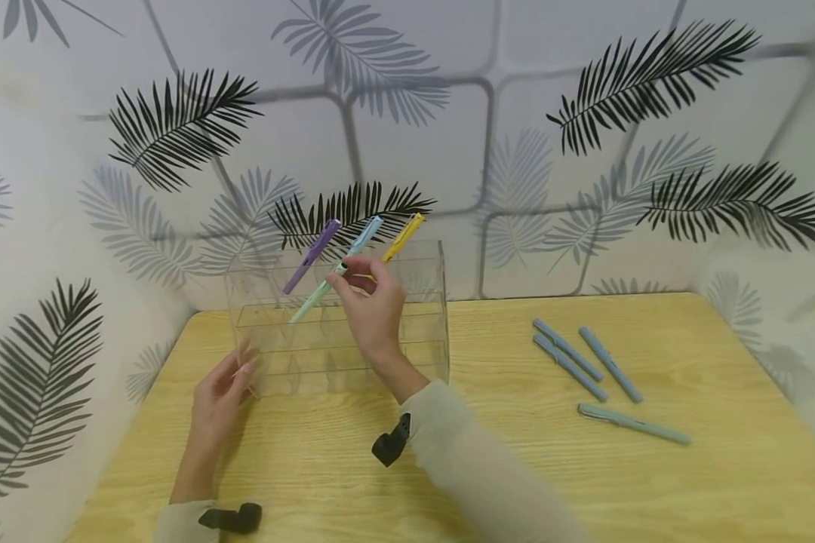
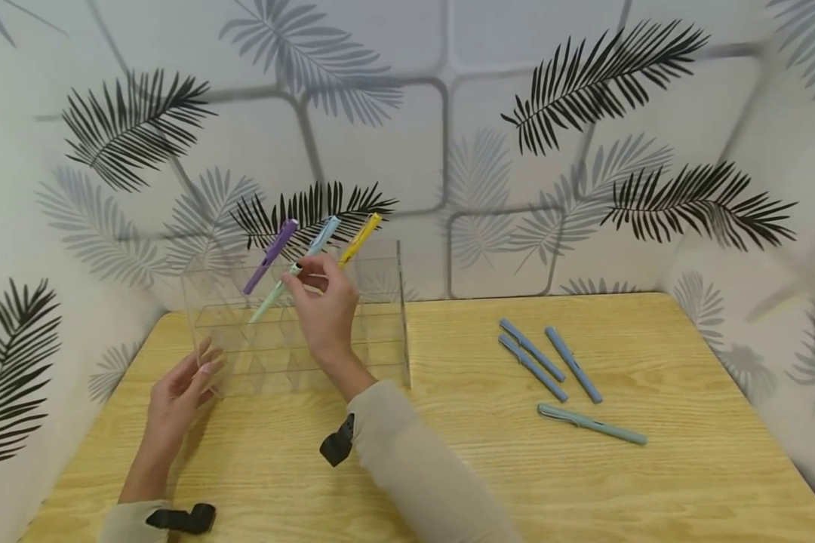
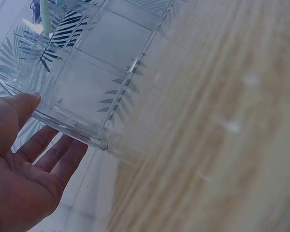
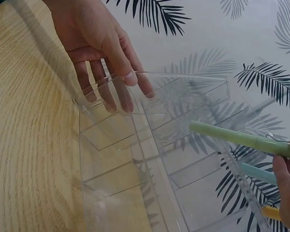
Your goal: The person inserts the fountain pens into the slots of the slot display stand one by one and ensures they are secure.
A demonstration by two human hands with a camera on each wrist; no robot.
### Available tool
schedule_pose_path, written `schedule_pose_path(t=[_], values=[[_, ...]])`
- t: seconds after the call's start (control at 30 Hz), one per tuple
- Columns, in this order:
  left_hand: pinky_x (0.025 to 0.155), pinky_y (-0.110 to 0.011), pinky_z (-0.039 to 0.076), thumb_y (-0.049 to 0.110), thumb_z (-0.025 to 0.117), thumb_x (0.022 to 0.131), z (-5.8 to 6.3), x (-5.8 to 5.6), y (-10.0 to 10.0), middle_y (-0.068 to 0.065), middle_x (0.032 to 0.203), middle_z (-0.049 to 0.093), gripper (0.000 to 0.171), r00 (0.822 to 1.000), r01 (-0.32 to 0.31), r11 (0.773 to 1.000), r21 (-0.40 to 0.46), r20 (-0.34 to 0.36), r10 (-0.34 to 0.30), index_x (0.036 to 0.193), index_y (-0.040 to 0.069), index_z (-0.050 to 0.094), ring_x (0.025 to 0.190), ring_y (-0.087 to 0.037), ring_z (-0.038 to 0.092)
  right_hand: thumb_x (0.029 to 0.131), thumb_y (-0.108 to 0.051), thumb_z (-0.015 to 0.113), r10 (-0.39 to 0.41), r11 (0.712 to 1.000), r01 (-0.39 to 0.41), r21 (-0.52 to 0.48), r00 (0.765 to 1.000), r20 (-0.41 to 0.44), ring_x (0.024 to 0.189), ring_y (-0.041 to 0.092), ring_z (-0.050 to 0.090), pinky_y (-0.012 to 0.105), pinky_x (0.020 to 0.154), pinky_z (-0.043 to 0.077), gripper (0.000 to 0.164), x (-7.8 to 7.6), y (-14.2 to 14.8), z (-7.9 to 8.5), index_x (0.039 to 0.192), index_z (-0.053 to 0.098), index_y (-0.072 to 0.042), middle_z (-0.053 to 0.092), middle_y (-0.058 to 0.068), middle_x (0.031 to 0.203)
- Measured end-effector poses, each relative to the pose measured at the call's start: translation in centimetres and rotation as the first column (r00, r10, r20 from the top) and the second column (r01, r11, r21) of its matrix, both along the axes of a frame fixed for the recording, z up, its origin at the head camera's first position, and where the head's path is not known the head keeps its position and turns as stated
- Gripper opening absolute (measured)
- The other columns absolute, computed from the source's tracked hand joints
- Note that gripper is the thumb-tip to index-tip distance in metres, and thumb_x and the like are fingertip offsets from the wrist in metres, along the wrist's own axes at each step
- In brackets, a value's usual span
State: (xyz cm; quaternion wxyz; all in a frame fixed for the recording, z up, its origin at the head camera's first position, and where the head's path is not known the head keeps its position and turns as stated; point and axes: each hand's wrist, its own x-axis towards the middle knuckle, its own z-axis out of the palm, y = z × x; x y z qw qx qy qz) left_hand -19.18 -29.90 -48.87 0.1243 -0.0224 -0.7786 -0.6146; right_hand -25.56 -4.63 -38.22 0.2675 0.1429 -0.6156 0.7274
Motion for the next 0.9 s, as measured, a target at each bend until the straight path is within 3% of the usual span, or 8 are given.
schedule_pose_path(t=[0.43,0.73,0.9], values=[[0.087,-0.021,0.055,0.021,0.056,0.108,0.36,0.01,0.25,-0.020,0.145,0.057,0.046,1.000,-0.006,0.999,-0.035,0.000,0.006,0.151,0.007,0.051,0.118,-0.001,0.063,0.089,-0.002,0.079,0.011,0.993,-0.022,0.117,0.995,0.095,0.084,0.019,0.073,0.025,0.077,0.060,0.019,0.16,-0.59,-0.80,0.105,0.071,0.004,0.073,0.011,0.096],[0.085,-0.021,0.057,0.018,0.056,0.108,0.10,0.11,-0.07,-0.016,0.144,0.059,0.046,1.000,0.003,1.000,-0.013,-0.010,-0.003,0.151,0.003,0.050,0.116,-0.005,0.065,0.092,-0.008,0.078,-0.024,0.971,-0.011,0.241,0.989,0.143,0.082,0.014,0.074,0.022,0.073,0.059,0.014,-0.12,-0.41,-0.68,0.104,0.074,-0.003,0.076,0.007,0.097],[0.084,-0.020,0.057,0.020,0.057,0.107,0.17,0.18,-0.03,-0.011,0.143,0.061,0.047,1.000,0.006,1.000,0.011,0.004,-0.006,0.151,0.006,0.051,0.117,-0.003,0.064,0.093,-0.009,0.077,-0.065,0.938,0.021,0.345,0.991,0.116,0.082,0.014,0.074,0.022,0.072,0.059,0.012,-0.21,0.29,-0.65,0.104,0.075,-0.005,0.077,0.005,0.097]])
